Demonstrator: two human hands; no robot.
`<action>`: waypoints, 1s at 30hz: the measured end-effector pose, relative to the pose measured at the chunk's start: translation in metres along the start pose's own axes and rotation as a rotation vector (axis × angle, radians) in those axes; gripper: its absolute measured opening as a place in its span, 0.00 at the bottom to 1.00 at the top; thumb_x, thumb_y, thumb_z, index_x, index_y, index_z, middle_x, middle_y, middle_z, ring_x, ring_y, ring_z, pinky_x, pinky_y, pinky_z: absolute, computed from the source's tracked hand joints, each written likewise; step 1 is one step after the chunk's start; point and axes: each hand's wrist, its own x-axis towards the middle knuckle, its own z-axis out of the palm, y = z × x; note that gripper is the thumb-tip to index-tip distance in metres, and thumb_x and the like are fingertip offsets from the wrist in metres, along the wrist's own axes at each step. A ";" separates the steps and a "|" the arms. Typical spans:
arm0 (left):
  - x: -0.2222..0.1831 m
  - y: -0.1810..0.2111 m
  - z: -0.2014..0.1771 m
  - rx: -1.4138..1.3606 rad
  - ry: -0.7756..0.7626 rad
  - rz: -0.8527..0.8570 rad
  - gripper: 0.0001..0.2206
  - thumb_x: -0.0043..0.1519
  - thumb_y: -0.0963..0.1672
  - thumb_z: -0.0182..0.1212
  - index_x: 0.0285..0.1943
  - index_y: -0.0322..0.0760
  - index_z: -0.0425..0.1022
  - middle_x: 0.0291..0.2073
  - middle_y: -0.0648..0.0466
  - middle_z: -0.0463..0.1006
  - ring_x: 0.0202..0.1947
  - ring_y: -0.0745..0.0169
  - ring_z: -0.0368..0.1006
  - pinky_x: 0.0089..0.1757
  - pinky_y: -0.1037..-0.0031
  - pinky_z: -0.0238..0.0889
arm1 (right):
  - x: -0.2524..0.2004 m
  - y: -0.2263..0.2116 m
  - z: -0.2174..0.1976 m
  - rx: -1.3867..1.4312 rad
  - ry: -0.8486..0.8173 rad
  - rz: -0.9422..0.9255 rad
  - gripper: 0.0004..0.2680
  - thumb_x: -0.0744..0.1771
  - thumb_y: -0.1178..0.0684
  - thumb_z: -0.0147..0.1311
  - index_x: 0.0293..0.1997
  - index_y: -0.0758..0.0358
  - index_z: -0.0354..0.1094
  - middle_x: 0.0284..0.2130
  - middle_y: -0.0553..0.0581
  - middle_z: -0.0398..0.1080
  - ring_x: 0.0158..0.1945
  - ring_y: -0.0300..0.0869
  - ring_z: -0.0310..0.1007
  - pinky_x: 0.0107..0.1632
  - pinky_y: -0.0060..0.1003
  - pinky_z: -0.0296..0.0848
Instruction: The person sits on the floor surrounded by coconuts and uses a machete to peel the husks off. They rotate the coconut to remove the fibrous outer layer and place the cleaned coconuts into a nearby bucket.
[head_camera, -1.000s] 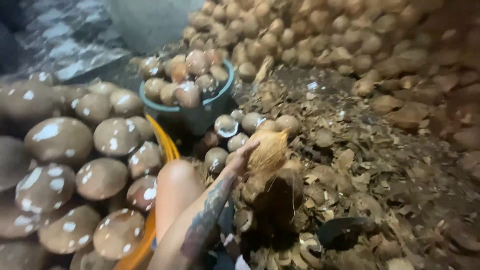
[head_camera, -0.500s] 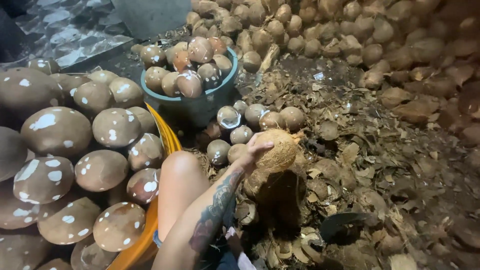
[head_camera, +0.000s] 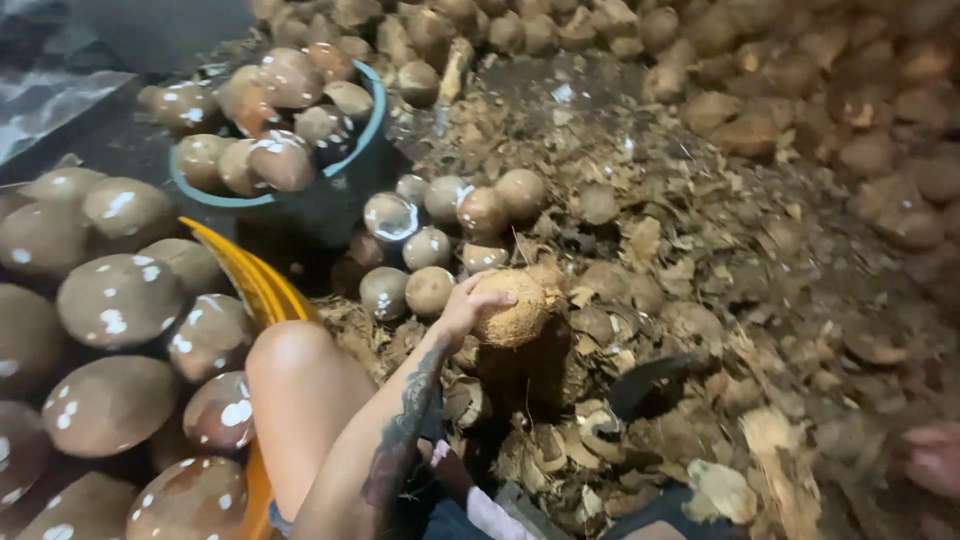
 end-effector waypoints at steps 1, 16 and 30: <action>0.006 -0.004 0.000 0.007 -0.018 -0.009 0.39 0.38 0.50 0.73 0.66 0.44 0.76 0.54 0.52 0.79 0.42 0.58 0.77 0.19 0.72 0.62 | 0.057 0.029 0.026 0.010 -0.006 0.018 0.18 0.68 0.49 0.61 0.66 0.55 0.80 0.64 0.52 0.81 0.64 0.47 0.83 0.68 0.42 0.75; -0.011 -0.002 0.002 0.215 0.008 0.004 0.41 0.40 0.58 0.73 0.65 0.47 0.72 0.58 0.53 0.80 0.54 0.62 0.76 0.54 0.72 0.68 | 0.246 0.015 0.352 -0.165 0.226 0.120 0.17 0.68 0.40 0.62 0.55 0.60 0.66 0.36 0.53 0.75 0.50 0.46 0.78 0.55 0.44 0.80; 0.005 -0.026 0.008 0.194 0.111 0.112 0.40 0.33 0.58 0.87 0.59 0.55 0.82 0.54 0.39 0.81 0.58 0.44 0.77 0.59 0.65 0.67 | 0.233 0.029 0.353 0.032 0.385 -0.041 0.14 0.63 0.43 0.65 0.44 0.62 0.81 0.41 0.64 0.84 0.56 0.59 0.81 0.55 0.52 0.77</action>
